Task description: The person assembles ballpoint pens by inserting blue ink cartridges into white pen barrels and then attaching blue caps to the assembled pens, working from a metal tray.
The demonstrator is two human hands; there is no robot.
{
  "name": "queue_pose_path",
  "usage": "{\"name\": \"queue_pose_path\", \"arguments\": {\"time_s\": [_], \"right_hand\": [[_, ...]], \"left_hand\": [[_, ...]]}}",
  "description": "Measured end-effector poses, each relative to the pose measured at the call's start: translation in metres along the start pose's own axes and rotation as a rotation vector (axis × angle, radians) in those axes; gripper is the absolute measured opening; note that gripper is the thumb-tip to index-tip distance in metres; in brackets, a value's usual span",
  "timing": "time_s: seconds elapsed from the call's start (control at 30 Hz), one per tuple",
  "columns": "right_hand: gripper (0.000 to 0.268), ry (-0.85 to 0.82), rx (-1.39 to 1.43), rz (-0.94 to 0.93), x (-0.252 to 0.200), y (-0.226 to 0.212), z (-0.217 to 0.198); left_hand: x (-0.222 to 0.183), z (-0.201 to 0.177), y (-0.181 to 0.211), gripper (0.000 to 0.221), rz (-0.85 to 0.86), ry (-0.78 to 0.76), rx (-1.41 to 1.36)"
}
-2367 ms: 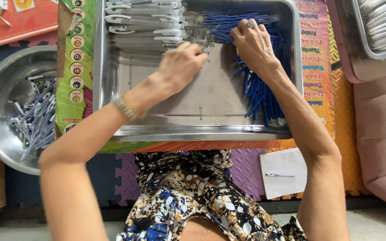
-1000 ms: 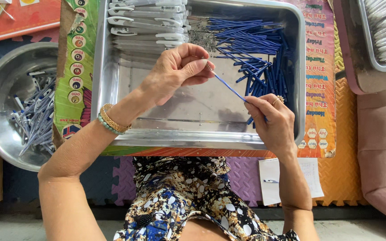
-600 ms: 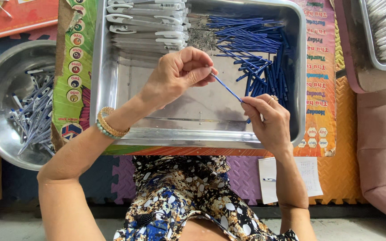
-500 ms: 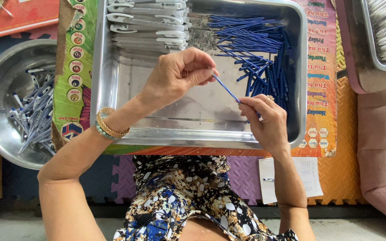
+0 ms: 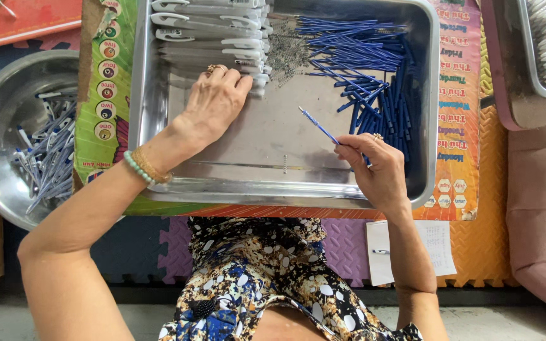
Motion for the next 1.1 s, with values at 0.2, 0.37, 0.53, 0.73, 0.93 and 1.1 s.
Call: {"name": "queue_pose_path", "arguments": {"time_s": [0.2,0.37,0.53,0.73,0.93,1.1], "right_hand": [[0.015,-0.069,-0.153,-0.011,-0.007,0.015,-0.002],[0.016,-0.084,-0.243,-0.028,-0.011,0.022,0.000],[0.016,-0.087,-0.302,-0.023,-0.011,0.020,0.000],[0.015,-0.049,-0.400,-0.026,-0.012,0.022,-0.004],[0.013,-0.027,-0.638,-0.098,-0.007,0.004,-0.020],[0.016,-0.043,-0.783,-0.310,0.018,-0.075,-0.049]], "left_hand": [[-0.005,-0.035,0.014,0.005,0.082,0.128,-0.005],[-0.006,-0.079,0.032,0.013,0.136,0.101,-0.058],[-0.003,-0.130,0.046,0.024,0.142,0.097,-0.221],[-0.004,-0.138,0.057,0.035,0.178,0.135,-0.230],[-0.004,-0.142,0.063,0.037,0.182,0.165,-0.169],[0.001,-0.150,0.064,0.034,0.204,0.229,-0.273]]}}
Point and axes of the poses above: each hand's wrist, its own x-axis towards the middle knuckle, its own z-axis out of the palm, y = z × x, the point moved 6 cm from there along x, towards the middle knuckle, and after that the axes turned 7 degrees about z, right-handed, at the moved point
